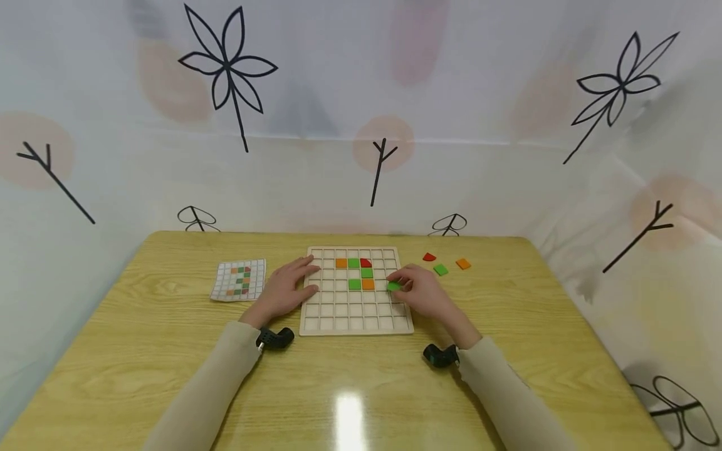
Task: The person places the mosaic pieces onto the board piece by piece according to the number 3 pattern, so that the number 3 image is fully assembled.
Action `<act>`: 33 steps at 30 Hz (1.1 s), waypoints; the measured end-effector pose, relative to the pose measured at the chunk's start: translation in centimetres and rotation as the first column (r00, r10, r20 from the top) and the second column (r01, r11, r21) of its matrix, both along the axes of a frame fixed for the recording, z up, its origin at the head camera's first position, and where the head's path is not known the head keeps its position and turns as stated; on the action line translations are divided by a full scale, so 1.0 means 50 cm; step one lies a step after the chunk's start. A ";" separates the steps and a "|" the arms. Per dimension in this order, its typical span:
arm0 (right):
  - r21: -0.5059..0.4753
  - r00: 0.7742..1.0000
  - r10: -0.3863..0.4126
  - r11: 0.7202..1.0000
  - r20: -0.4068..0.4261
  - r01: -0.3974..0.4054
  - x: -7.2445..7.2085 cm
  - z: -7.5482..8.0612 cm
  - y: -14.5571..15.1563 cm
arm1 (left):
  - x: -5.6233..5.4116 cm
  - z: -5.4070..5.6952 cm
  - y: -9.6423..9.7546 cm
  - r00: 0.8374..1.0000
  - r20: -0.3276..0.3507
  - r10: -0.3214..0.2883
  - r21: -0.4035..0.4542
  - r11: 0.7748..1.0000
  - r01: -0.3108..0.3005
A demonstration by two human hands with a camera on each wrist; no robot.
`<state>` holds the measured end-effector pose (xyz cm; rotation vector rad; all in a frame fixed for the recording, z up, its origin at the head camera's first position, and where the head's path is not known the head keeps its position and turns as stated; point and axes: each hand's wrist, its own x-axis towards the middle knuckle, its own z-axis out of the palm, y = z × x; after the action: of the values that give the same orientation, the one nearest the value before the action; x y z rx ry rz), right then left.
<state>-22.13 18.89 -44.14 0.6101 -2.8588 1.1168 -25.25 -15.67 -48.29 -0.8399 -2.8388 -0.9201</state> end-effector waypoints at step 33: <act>-0.135 0.977 0.111 0.987 0.180 -0.087 -0.028 -0.029 -0.051 | 0.006 0.013 0.001 1.000 0.015 -0.002 0.008 1.000 0.001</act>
<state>-23.52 16.33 -45.60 0.6821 -2.9076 1.4308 -24.93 -15.62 -47.63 -0.8380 -2.8461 -0.9411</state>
